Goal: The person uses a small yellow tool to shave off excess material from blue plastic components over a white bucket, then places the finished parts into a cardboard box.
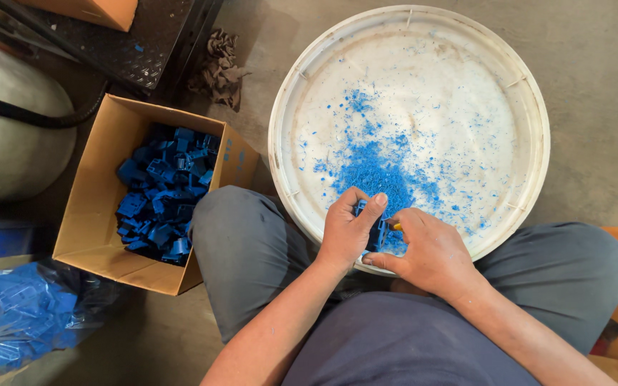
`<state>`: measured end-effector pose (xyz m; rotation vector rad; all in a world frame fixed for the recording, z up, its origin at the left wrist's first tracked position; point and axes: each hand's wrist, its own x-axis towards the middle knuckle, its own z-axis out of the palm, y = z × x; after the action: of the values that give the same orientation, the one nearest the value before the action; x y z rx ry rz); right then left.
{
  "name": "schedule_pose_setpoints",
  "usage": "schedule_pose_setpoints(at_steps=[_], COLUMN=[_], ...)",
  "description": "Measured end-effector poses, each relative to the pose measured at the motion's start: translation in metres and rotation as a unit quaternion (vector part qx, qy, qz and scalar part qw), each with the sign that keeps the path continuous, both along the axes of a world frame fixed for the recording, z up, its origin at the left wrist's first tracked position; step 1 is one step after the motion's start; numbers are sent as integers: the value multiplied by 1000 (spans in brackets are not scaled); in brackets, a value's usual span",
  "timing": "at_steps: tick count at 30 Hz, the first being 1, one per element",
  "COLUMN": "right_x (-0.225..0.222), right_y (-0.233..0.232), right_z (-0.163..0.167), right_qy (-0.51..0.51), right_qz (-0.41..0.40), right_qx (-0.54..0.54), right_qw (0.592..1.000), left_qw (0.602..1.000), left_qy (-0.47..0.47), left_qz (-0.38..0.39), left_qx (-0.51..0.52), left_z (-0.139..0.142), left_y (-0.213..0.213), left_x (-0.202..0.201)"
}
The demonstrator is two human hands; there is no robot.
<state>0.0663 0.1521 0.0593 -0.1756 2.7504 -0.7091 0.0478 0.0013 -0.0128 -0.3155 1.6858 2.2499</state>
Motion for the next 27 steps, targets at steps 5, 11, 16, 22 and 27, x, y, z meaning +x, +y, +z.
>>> schedule_pose_setpoints(at_steps=[5, 11, 16, 22, 27], right_x=[0, 1, 1, 3, 5], right_y=[-1, -2, -1, -2, -3], right_z=[-1, 0, -5, -13, -15], right_qy=[-3, -21, -30, 14, 34], right_qz=[4, 5, 17, 31, 52], right_qx=[1, 10, 5, 7, 4], right_qw=[1000, 1000, 999, 999, 998], left_qw=[1000, 1000, 1000, 999, 999], left_qy=[-10, -2, -17, -3, -20], left_qz=[0, 0, 8, 17, 20], left_qx=[6, -6, 25, 36, 35], left_z=[0, 0, 0, -4, -5], left_y=[-1, -1, 0, 1, 0], left_x=[1, 2, 3, 2, 1])
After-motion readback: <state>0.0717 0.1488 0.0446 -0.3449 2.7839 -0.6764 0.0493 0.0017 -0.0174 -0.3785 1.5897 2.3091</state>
